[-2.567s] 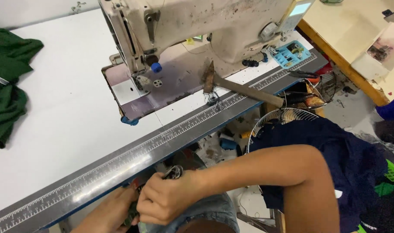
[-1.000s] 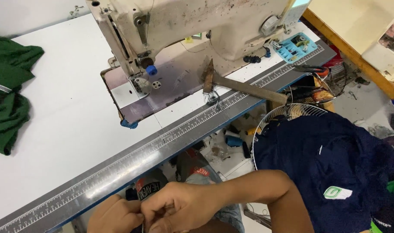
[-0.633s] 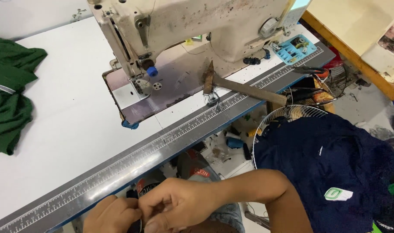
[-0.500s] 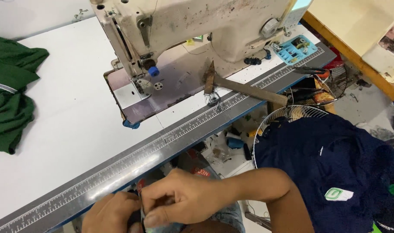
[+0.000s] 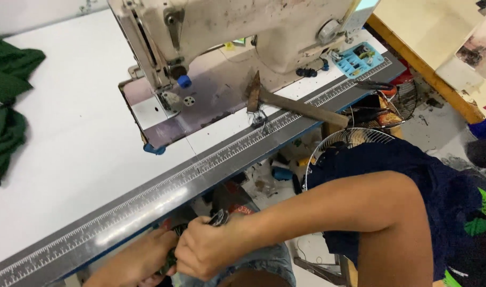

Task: The person uses a hammer to strike a small object on the sewing machine table, then picks up a small electronic device and uses a screwdriver to unscrew and open its casing. They manipulate the internal components and continue working on the device.

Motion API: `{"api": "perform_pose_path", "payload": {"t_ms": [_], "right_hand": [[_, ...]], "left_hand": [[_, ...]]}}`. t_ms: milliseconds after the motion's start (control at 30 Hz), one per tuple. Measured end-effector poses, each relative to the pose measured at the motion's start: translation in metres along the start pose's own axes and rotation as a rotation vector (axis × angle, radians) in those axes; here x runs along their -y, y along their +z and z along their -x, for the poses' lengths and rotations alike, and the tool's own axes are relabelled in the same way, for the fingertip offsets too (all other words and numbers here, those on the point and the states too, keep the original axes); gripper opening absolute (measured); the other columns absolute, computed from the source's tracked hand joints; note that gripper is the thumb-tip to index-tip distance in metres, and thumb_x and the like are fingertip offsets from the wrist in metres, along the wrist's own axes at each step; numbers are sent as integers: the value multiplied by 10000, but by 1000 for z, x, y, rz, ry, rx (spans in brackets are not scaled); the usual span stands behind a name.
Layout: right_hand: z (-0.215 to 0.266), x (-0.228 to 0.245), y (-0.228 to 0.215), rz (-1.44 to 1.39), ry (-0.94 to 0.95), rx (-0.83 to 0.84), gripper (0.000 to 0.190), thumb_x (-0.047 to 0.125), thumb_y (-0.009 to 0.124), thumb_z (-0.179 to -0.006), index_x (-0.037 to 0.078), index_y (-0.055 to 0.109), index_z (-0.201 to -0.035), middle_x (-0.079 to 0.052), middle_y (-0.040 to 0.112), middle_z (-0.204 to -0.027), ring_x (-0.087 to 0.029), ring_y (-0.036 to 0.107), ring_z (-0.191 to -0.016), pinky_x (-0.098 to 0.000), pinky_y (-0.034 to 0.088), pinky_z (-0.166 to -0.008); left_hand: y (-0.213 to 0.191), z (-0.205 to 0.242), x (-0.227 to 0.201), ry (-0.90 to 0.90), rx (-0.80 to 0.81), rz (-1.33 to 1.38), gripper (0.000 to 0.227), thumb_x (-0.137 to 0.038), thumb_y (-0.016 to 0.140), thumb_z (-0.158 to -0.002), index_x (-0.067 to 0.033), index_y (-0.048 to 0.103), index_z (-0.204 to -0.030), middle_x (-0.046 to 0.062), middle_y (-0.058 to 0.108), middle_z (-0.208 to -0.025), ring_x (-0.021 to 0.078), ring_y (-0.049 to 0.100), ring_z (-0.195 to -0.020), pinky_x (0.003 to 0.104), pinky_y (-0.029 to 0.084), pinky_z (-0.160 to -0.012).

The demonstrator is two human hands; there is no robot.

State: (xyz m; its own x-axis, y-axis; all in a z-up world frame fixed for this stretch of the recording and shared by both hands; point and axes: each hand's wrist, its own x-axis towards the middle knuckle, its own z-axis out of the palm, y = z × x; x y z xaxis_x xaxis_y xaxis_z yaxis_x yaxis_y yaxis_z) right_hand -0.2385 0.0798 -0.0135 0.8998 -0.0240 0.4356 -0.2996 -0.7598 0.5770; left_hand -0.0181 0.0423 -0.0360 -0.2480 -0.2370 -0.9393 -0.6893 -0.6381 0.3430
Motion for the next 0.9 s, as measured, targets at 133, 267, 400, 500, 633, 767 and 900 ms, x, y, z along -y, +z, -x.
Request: {"api": "perform_pose_path", "payload": {"t_ms": [133,267,400,500,633,767,900], "right_hand": [[6,-34,-29,-443,468,-2,106,211,639,-993,135,586,-941,-26,592,-891,-193,541,-636,-328,416,-555],[42,-12,-19,-2113,1330,-589,83,47,597,-1058,34,533,-1006,-50,591,-742,-85,509,-482,-201,435,-379],[52,85,-8,-2372,1525,-420,176,235,551,-1084,86,532,-991,-7,561,-736,-45,442,-564,-187,323,-506],[70,114,8,-2740,1377,-373,318,232,639,-999,49,511,-1225,1,549,-1012,0,511,-814,-121,376,-750],[55,64,-31,-2094,1121,68,184,197,555,-1066,68,562,-1196,34,509,-840,-74,490,-719,-237,369,-691],[29,8,-60,-1856,982,-15,235,87,566,-1031,18,625,-1248,-89,657,-1130,-180,575,-896,-306,428,-761],[27,-2,-65,-2121,1033,22,503,417,357,-1127,37,580,-1369,-67,620,-1328,-102,489,-882,-247,433,-782]], "left_hand": [[9,14,17,750,-373,-117,334,-59,459,-876,-70,639,-1157,112,664,-917,197,636,-742,260,498,-656],[1,7,46,1035,-665,163,500,-423,356,-897,-5,622,-964,168,763,-624,227,661,-480,346,559,-542],[-12,-14,52,1444,-567,100,417,-459,462,-957,-50,540,-980,125,769,-695,171,758,-592,344,676,-614],[0,5,40,1428,-648,77,429,-485,412,-960,-89,576,-954,86,756,-671,131,690,-503,298,612,-508],[2,7,37,1355,-676,-21,298,-314,401,-914,-75,571,-966,106,788,-774,150,717,-622,321,612,-654],[5,3,34,1334,-672,-73,273,-272,364,-963,-84,562,-981,96,791,-809,155,749,-645,300,627,-672],[15,14,29,1279,-762,-3,364,-380,343,-984,-90,562,-962,91,778,-728,161,752,-618,323,620,-665]]}}
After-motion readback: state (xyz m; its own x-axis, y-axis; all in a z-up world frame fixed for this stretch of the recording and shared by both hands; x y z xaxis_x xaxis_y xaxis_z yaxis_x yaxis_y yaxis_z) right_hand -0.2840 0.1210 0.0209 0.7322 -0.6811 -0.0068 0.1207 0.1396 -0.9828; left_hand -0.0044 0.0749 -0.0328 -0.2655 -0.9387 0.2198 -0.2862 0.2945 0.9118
